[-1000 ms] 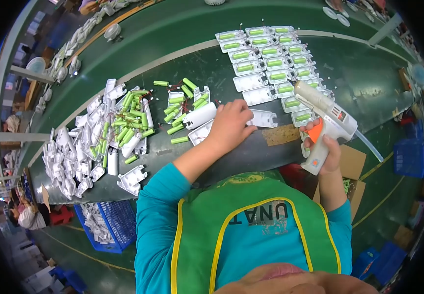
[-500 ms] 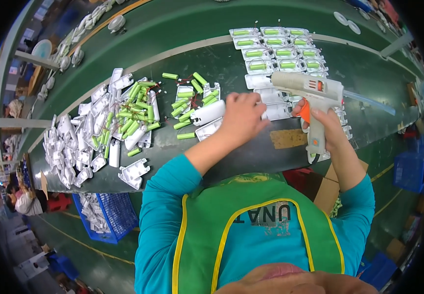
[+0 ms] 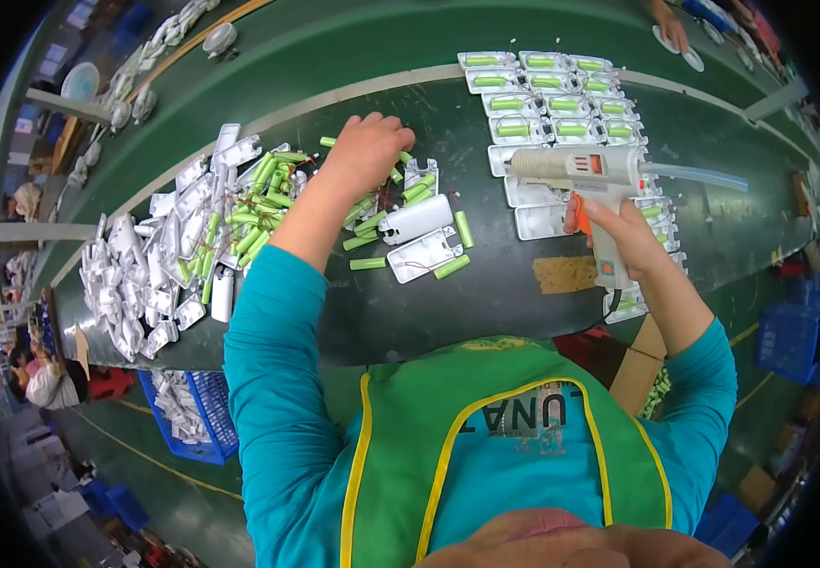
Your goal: The person assembles electronic components into plastic housings using a hot glue gun, applying glue from glue sticks to secure the components.
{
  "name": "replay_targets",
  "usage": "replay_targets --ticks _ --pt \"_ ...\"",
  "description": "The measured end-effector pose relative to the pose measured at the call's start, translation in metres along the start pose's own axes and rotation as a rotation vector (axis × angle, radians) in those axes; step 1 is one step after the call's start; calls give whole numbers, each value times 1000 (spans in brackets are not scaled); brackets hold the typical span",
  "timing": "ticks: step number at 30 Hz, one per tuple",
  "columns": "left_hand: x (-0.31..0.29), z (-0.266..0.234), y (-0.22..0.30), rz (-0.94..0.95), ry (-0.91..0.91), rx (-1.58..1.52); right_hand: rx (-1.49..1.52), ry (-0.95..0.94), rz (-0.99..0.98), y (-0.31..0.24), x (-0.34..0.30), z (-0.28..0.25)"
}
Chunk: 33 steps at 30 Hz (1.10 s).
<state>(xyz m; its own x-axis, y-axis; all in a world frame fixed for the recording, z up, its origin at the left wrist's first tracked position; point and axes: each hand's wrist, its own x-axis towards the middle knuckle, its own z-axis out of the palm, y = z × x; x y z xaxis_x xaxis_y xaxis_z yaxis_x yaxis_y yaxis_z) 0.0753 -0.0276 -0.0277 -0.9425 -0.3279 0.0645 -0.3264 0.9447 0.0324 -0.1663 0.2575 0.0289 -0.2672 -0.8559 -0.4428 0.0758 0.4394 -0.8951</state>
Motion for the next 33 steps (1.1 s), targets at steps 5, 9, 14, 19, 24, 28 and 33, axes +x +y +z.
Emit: replay_targets --ticks 5,9,14,19,24,28,33 --pt "3 -17 -10 -2 40 48 -58 14 -91 12 3 -9" --pt "0 -45 -9 -236 235 -347 -30 42 -118 10 -2 -11" --pt "10 -39 23 -238 145 -1490 -25 54 -106 16 -7 -18" --pt "35 -10 71 -229 35 -1799 3 69 -77 17 -13 -18" --pt "61 31 106 -256 225 -1300 103 59 -102 25 -16 -21" --pt "66 32 124 -230 353 -776 117 43 -90 28 -19 -24" --pt "67 42 127 -137 479 -412 168 29 -89 31 -20 -21"
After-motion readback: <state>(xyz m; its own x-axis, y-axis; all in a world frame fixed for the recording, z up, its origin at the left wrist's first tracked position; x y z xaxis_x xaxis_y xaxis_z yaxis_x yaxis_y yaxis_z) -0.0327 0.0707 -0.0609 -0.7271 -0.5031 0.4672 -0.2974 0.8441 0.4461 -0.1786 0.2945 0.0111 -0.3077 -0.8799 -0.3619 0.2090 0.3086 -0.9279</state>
